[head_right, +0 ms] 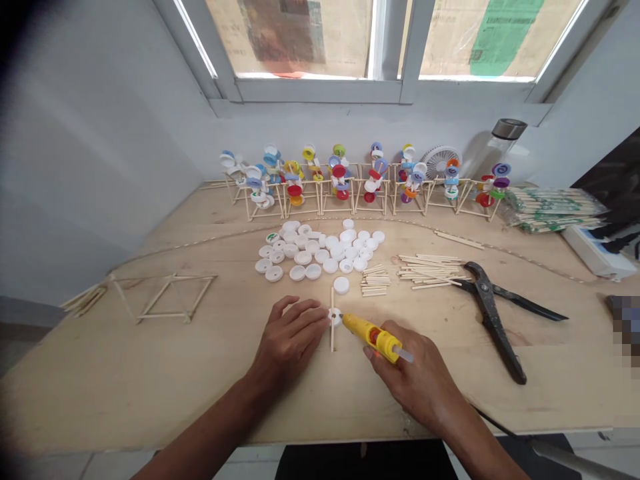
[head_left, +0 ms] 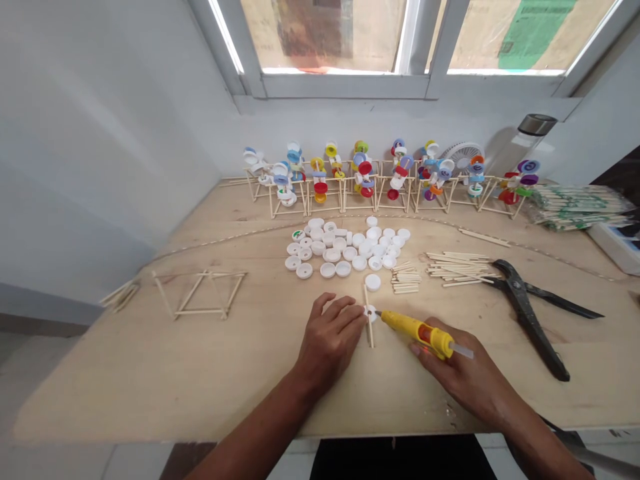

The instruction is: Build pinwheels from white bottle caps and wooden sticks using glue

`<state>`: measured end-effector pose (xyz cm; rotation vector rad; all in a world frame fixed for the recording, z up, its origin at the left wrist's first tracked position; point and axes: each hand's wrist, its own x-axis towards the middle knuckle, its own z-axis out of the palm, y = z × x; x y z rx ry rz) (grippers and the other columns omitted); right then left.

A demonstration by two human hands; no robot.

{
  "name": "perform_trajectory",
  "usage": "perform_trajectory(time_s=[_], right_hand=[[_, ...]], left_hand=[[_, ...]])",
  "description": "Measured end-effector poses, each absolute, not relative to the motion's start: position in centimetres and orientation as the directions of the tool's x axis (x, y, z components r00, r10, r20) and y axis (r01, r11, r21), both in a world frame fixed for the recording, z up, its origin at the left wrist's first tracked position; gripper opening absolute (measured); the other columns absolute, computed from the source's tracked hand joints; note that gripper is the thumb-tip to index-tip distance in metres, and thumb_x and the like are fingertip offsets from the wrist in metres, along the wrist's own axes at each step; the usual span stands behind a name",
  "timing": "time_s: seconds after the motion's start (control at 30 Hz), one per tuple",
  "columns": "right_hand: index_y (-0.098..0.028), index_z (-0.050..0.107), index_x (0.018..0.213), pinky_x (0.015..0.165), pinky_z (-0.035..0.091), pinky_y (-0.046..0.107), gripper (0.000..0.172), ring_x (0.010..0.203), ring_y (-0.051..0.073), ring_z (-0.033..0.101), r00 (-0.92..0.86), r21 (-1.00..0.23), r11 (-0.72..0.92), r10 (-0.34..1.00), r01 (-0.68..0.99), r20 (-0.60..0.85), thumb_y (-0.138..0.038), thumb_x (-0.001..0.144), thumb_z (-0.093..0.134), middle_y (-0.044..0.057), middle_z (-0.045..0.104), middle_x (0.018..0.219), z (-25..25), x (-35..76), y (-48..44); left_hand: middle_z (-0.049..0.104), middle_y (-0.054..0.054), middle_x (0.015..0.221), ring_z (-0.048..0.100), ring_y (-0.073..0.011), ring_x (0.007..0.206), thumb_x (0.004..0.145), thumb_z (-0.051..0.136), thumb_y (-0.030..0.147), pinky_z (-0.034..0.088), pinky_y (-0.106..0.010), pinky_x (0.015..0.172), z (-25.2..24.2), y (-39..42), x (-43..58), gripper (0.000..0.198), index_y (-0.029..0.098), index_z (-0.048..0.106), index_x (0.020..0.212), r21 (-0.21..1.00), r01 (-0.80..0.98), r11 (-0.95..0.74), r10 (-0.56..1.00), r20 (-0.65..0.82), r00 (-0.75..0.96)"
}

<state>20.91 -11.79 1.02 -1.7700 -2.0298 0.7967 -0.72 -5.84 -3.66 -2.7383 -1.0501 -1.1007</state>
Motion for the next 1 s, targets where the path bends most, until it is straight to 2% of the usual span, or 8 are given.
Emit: perform_trajectory(time_s=[0.27,0.6,1.0], right_hand=[[-0.022,0.046,0.073,0.057,0.040,0.025,0.023,0.062,0.015,0.053,-0.178,-0.584,0.104,0.982,0.805,-0.070,-0.039,0.088,0.043,-0.001,0.055,0.067,0.71,20.77,-11.77],[-0.022,0.044,0.074,0.057,0.038,0.026,0.023,0.063,0.016,0.052,-0.160,-0.587,0.057,0.979,0.807,-0.125,-0.040,0.088,0.042,-0.001,0.054,0.068,1.02,20.64,-11.81],[-0.022,0.043,0.073,0.056,0.037,0.025,0.025,0.062,0.015,0.052,-0.156,-0.577,0.070,0.983,0.813,-0.100,-0.041,0.089,0.041,0.000,0.053,0.067,1.05,20.49,-11.78]], left_hand=[[0.070,-0.002,0.090,0.061,-0.0183,0.094,0.084,0.050,0.012,0.037,-0.041,0.092,-3.85,-5.81,-0.70,0.017,0.021,0.064,0.086,0.225,0.593,-0.773,0.583,0.621,0.524],[0.070,-0.001,0.091,0.060,-0.0178,0.093,0.083,0.052,0.011,0.036,-0.040,0.091,-3.72,-5.78,-0.65,0.015,0.020,0.063,0.085,0.229,0.586,-0.777,0.579,0.627,0.522],[0.071,-0.001,0.091,0.061,-0.0178,0.093,0.083,0.051,0.011,0.037,-0.040,0.091,-3.75,-5.81,-0.66,0.015,0.020,0.063,0.086,0.238,0.584,-0.776,0.583,0.625,0.519]])
